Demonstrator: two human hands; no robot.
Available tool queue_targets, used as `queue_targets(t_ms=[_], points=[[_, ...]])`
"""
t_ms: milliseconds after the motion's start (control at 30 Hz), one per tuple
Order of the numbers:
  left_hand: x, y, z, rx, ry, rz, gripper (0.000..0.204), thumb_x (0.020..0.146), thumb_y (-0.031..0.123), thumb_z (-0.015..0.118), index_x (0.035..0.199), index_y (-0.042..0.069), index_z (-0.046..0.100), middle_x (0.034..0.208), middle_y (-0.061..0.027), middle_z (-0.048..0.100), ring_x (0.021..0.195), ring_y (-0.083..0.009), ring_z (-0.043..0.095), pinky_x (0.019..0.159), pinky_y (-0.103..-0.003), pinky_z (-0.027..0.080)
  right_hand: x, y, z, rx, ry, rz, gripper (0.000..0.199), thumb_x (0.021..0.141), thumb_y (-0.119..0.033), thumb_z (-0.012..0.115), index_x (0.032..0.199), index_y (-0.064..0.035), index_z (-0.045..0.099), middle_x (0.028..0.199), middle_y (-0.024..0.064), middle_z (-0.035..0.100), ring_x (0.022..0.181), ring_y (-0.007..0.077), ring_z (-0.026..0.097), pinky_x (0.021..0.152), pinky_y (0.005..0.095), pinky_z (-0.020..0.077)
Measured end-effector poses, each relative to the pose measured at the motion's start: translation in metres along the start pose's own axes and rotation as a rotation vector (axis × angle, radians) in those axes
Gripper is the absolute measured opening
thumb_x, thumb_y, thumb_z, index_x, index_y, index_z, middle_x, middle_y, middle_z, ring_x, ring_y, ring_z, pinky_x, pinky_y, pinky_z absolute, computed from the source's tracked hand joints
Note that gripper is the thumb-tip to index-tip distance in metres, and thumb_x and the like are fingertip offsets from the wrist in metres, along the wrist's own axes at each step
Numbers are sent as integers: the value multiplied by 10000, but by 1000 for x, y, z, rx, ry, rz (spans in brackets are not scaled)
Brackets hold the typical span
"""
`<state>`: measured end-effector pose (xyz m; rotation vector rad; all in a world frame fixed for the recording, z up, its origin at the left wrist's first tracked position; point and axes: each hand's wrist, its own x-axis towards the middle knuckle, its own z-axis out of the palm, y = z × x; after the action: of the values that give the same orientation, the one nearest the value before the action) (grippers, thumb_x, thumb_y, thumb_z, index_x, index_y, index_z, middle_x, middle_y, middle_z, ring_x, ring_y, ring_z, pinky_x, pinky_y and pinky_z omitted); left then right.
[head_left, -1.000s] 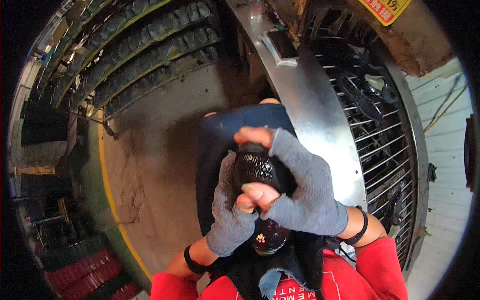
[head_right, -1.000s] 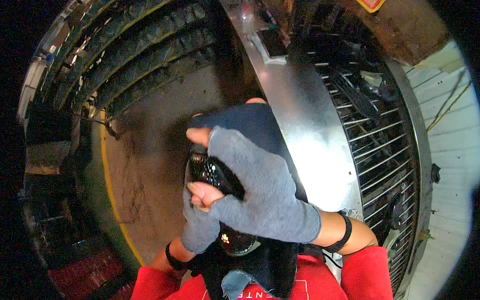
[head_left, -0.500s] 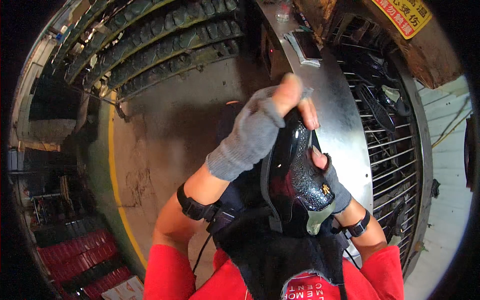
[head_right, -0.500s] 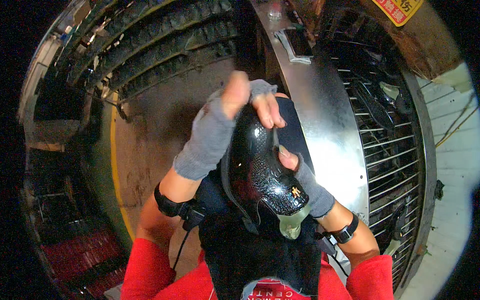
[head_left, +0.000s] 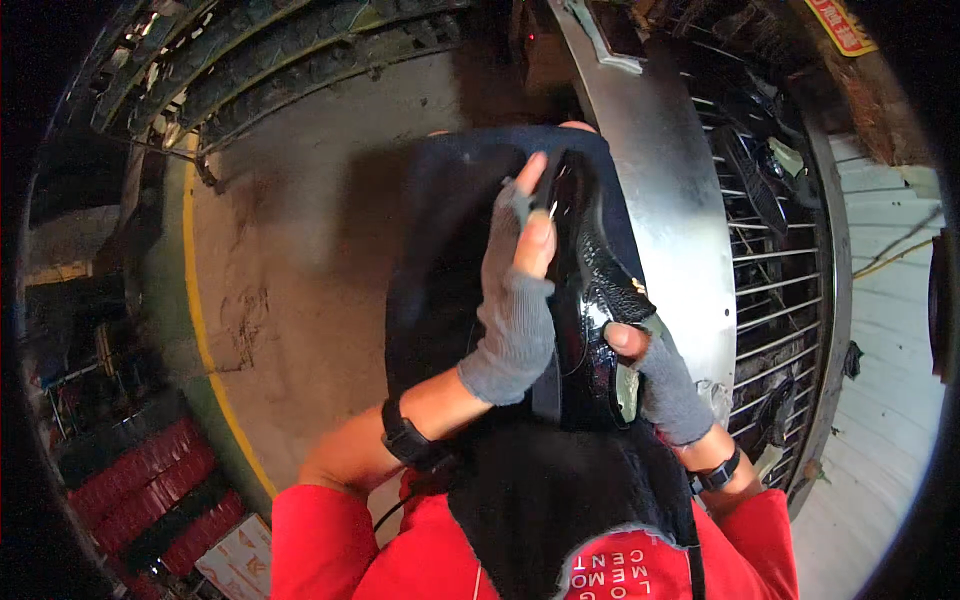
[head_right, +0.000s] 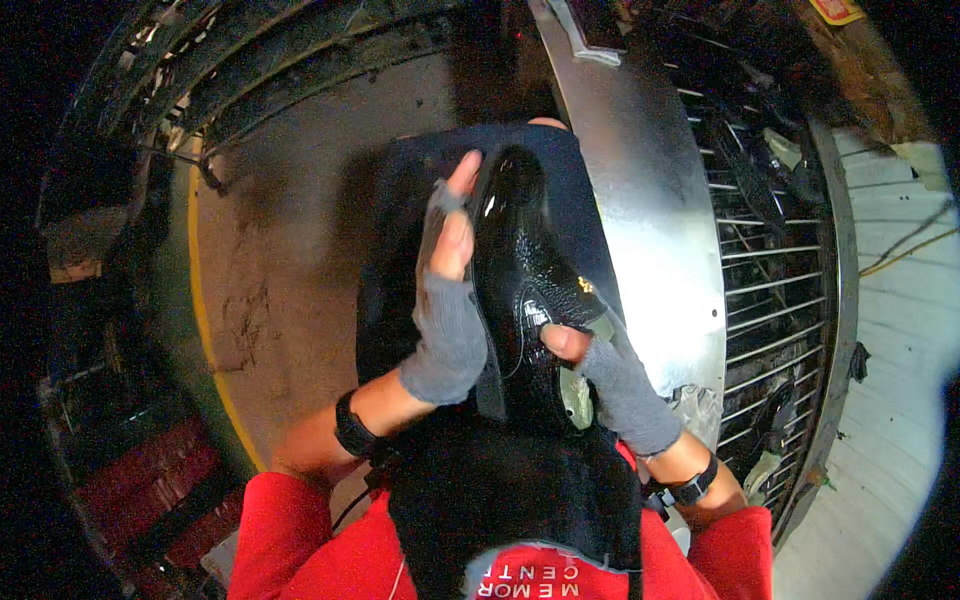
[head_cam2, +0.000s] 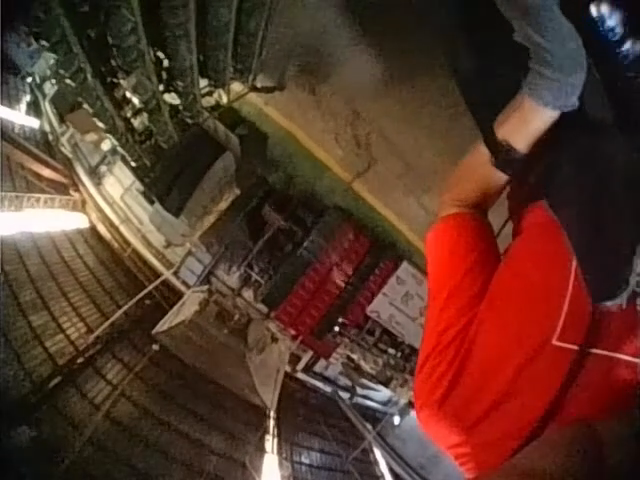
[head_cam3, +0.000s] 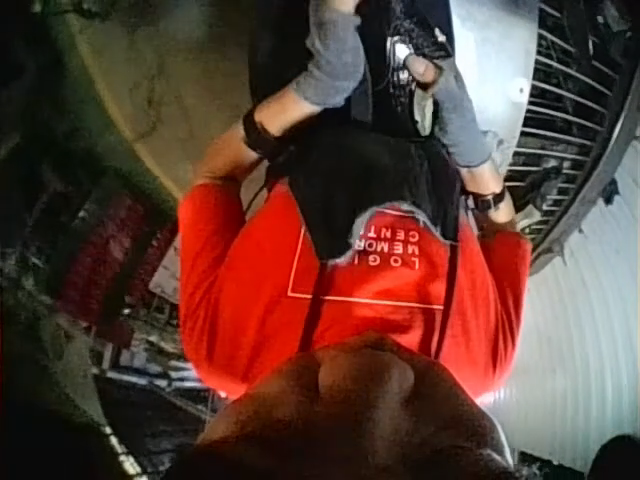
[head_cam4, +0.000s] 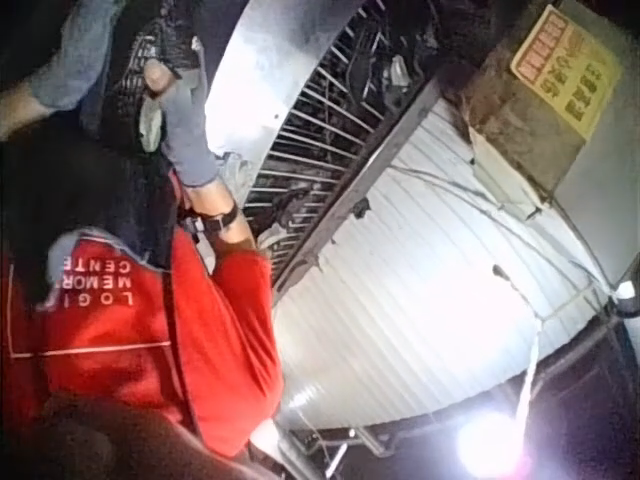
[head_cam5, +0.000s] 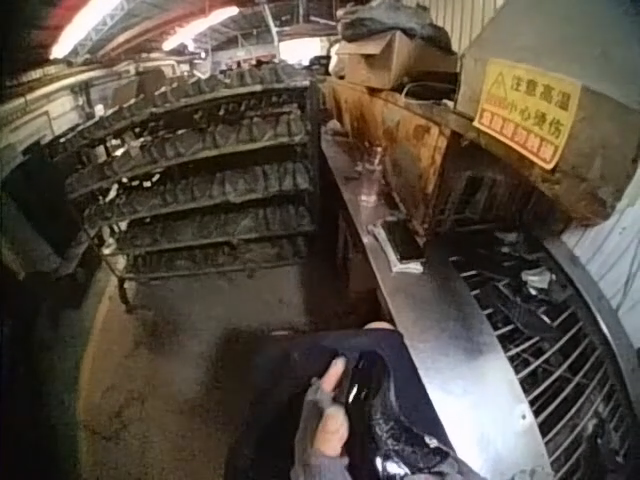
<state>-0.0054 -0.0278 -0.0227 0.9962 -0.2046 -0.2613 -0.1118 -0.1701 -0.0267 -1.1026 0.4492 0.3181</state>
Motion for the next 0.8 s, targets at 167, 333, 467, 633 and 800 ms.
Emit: queue_targets(t_ms=[167,333,467,633,800], points=[[39,-24,-12,689,-220,361,544,1049,246,589,1528,13,481,1499,-176,506,1419,-330,456,1207,-440,320,6,-1,-9,310,96,28,607,975,-237,693,1507,-24,494,1326,96,669,1174,183,664,1010,340,540],[65,-53,-43,160,-467,-492,530,1113,413,488,1536,94,527,1310,-100,648,1146,-143,626,986,-310,512,-17,-8,-113,285,318,-144,601,919,-335,725,1399,3,597,1245,117,726,1043,215,736,956,360,589],[31,-64,-94,403,-432,-598,473,1118,371,491,1384,-5,600,1087,-104,708,971,-171,677,924,-333,548,-127,-2,-248,-215,820,-164,761,865,-216,792,1527,-23,469,1173,70,701,1004,173,694,841,338,573],[32,-73,-78,530,-344,-591,272,1103,238,537,1208,21,664,947,-68,681,868,-126,659,800,-279,553,-170,16,-313,-1496,1212,213,725,776,-238,867,1420,-61,583,1269,226,657,1172,405,645,998,468,528],[40,-86,-90,470,-376,-561,269,1092,245,563,1175,8,662,898,-67,670,803,-137,649,746,-290,551,-36,-20,-282,-1382,828,-321,612,889,-443,797,1388,-118,655,1608,227,436,1436,427,476,1184,463,409]])
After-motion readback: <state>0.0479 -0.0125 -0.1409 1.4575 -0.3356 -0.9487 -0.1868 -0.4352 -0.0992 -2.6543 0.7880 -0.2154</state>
